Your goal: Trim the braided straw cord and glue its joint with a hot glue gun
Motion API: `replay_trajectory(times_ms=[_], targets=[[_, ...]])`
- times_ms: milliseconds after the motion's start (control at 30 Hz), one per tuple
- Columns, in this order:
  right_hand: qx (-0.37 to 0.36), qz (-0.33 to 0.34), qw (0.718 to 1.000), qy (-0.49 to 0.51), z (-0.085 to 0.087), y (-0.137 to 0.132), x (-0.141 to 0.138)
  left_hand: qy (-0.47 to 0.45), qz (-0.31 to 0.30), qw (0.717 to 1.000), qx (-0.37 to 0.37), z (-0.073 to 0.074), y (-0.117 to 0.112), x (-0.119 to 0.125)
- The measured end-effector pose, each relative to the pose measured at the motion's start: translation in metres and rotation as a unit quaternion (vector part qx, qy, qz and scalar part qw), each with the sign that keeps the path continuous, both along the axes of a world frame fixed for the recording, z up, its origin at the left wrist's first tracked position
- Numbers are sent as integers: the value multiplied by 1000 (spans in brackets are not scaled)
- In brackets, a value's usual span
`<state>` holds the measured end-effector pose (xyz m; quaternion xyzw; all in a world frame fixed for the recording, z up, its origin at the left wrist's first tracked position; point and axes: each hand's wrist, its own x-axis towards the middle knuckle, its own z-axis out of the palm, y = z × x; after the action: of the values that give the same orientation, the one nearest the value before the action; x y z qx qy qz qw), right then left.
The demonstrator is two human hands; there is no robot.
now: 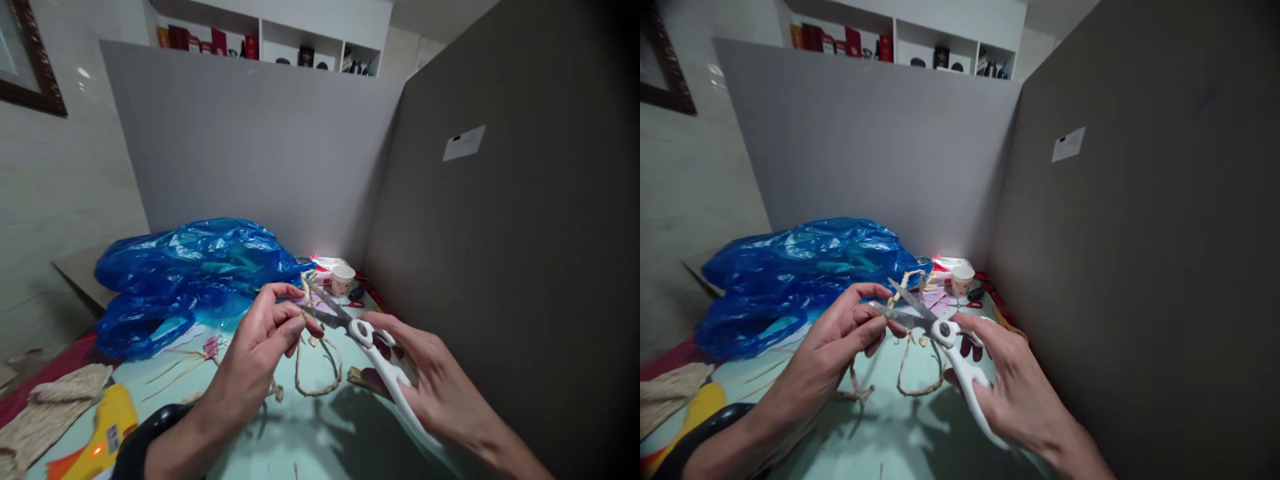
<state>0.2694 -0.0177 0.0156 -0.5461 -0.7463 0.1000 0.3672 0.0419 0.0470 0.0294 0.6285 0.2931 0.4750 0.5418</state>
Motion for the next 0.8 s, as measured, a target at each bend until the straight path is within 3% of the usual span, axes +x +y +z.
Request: replay_trajectory(times_ms=[200,800], targets=[[26,11,998,-59,-7,4,4,11,-5,1000,-3,1,0,0],[201,0,967,-154,-21,10,13,29,103,994,-18,5,0,1]])
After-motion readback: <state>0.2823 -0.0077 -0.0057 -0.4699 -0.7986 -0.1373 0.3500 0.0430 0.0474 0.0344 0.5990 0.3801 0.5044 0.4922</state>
